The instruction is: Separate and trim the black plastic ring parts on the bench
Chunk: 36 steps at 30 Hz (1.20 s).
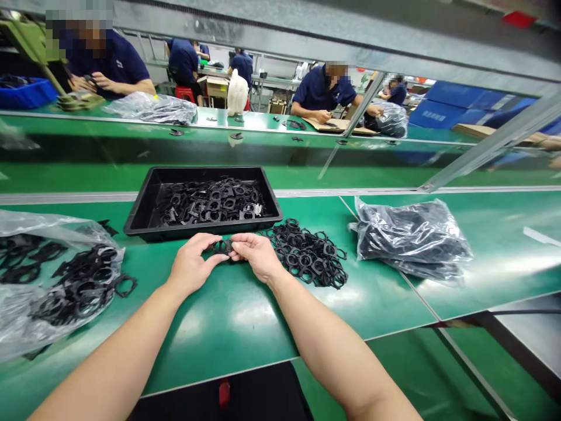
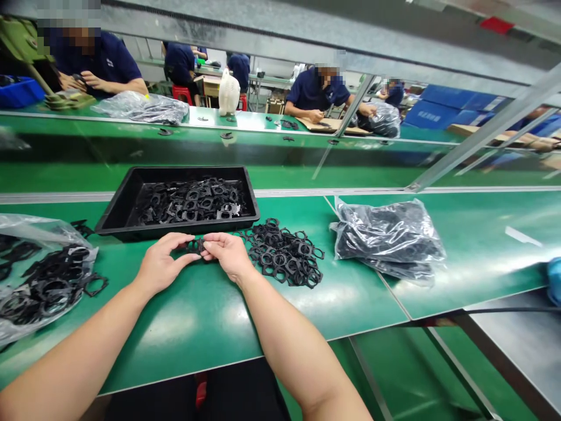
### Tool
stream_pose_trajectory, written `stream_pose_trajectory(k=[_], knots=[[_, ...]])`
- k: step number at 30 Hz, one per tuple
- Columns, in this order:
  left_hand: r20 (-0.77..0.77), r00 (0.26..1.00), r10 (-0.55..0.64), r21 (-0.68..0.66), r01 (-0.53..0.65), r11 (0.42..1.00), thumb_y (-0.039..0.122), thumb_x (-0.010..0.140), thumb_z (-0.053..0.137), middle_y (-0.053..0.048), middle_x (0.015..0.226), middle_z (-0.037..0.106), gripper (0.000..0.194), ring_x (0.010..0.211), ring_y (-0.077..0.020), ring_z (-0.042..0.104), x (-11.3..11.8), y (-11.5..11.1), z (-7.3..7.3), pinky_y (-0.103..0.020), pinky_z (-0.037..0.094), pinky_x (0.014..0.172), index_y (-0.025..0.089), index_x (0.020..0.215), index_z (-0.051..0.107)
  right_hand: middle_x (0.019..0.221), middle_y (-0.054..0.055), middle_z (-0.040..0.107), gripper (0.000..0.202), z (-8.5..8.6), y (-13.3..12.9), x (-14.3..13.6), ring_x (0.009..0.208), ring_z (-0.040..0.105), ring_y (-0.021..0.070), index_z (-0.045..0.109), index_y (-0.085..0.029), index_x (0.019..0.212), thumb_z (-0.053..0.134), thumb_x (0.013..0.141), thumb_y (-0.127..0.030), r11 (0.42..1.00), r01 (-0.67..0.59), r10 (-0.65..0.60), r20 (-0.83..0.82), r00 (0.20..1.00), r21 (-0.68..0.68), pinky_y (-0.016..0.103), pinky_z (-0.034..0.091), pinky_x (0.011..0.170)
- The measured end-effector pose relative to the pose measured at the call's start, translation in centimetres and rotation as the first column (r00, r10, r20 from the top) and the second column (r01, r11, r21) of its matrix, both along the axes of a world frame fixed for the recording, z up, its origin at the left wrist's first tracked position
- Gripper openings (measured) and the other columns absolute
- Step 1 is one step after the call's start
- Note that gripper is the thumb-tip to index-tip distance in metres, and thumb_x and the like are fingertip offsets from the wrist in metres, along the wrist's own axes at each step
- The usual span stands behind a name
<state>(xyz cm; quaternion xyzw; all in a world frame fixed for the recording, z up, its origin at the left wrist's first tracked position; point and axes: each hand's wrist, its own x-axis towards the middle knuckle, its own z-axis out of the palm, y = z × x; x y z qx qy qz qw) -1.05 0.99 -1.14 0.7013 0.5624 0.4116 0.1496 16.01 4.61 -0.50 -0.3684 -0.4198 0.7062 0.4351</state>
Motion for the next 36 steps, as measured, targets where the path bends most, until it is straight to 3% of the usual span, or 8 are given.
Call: stream_pose_trajectory(k=[10,14,28,32,36], knots=[[-0.068,0.996,0.05,0.113,-0.043,0.993,0.039,0.075,0.066,-0.005,0.103,0.065,0.032,0.1,-0.0219,0.058,0.0,-0.2,0.4,-0.037,0.045,0.092,0.023,0.102,0.066,0.062,-0.002,0.066,0.039,0.1,0.0,0.1,0.056,0.059,0.0089,0.063,-0.015,0.09,0.078,0.057,-0.027,0.998,-0.004,0.003,0.023,1.0,0.056,0.021,0.046,0.054],[-0.146,0.989,-0.02,0.194,0.048,0.98,0.036,0.076,0.066,-0.005,0.1,0.067,0.027,0.099,-0.0214,0.058,0.3,-0.4,0.9,-0.037,0.044,0.092,0.023,0.099,0.067,0.064,-0.003,0.067,0.04,0.0,-0.1,0.1,0.054,0.057,0.0072,0.061,-0.016,0.093,0.077,0.058,-0.026,0.995,-0.038,0.04,-0.019,0.999,0.088,0.021,0.045,0.056],[-0.123,0.992,-0.008,0.16,0.027,0.987,0.037,0.074,0.068,-0.006,0.097,0.068,0.03,0.095,-0.0221,0.059,0.4,-0.6,0.6,-0.038,0.047,0.087,0.022,0.1,0.069,0.058,-0.005,0.065,0.044,-0.3,0.0,0.1,0.048,0.054,0.0063,0.06,-0.014,0.094,0.079,0.056,-0.021,0.992,-0.1,0.107,-0.09,0.99,0.083,0.021,0.043,0.053],[-0.063,0.998,-0.002,0.111,0.009,0.994,0.036,0.073,0.069,-0.006,0.099,0.066,0.031,0.096,-0.0223,0.06,0.5,-0.4,0.8,-0.038,0.047,0.089,0.022,0.1,0.07,0.062,-0.002,0.068,0.049,-0.3,0.2,0.1,0.047,0.056,0.0074,0.061,-0.013,0.094,0.083,0.052,-0.025,0.995,-0.101,0.102,-0.18,0.978,0.011,0.021,0.045,0.052],[0.176,0.984,-0.022,-0.007,0.023,1.0,0.034,0.071,0.07,-0.005,0.101,0.061,0.033,0.087,-0.0192,0.063,0.9,-0.5,0.4,-0.035,0.053,0.082,0.023,0.102,0.068,0.064,-0.001,0.068,0.045,-0.4,0.3,0.0,0.05,0.058,0.007,0.063,-0.014,0.093,0.082,0.054,-0.027,0.996,-0.087,0.086,-0.173,0.981,0.003,0.021,0.047,0.053]])
